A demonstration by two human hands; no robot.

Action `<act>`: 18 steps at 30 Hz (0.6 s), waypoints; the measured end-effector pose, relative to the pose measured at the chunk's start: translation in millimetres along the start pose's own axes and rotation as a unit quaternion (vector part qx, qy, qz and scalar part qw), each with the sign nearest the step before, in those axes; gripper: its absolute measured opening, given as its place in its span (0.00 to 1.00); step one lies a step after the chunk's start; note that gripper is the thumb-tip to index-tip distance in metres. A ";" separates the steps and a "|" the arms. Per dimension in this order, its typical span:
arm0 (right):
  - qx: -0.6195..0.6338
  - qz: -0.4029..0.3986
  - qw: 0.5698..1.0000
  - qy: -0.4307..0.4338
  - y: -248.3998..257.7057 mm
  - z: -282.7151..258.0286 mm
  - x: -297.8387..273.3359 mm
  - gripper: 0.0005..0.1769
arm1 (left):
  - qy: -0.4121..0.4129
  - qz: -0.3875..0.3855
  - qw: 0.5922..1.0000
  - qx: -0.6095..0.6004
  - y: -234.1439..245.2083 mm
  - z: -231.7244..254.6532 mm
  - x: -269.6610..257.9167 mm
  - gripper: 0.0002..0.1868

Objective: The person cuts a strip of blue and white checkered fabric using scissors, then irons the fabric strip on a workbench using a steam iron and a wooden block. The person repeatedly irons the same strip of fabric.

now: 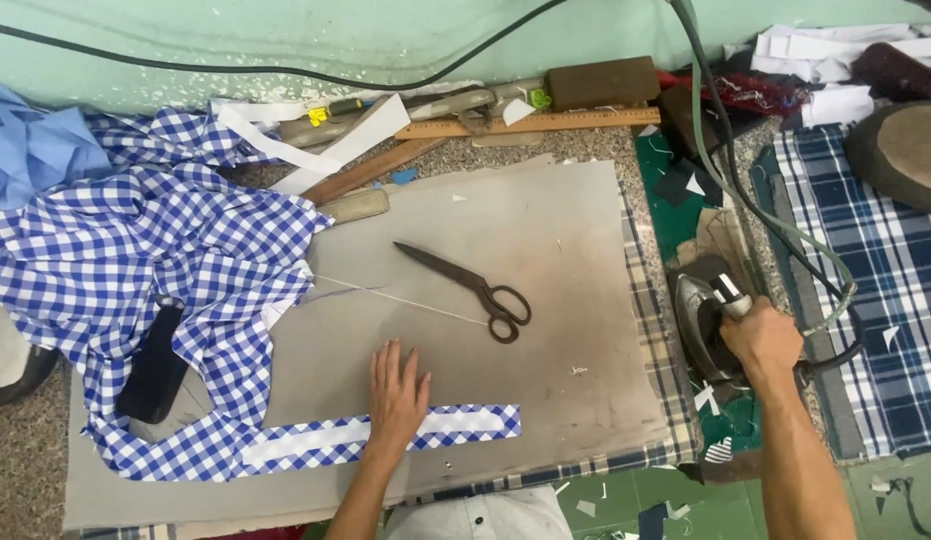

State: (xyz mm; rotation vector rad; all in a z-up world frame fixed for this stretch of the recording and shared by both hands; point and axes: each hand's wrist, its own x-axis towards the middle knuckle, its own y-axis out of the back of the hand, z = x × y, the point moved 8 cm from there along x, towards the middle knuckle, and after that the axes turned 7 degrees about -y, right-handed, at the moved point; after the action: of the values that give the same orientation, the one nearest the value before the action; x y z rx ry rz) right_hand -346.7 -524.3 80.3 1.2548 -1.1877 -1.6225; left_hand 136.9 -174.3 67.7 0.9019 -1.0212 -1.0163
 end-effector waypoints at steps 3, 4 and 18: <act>-0.030 0.016 0.999 0.004 34.2 -0.9 -39.7 0.23 | 0.013 0.001 1.000 0.010 -1.8 -10.9 -18.1 0.24; -0.029 0.016 0.999 0.000 33.2 11.9 -47.4 0.23 | 0.010 0.000 1.000 0.009 -1.6 -13.7 -21.5 0.24; 0.602 0.059 0.796 0.033 -110.2 -19.1 -187.8 0.11 | -0.034 -0.032 0.992 -0.116 3.6 -71.8 59.1 0.20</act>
State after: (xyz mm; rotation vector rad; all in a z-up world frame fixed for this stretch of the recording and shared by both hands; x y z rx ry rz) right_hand -286.2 -321.8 24.3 1.8502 -2.3278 -0.5662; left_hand 217.4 -221.0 65.3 0.7160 -0.9128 -1.2012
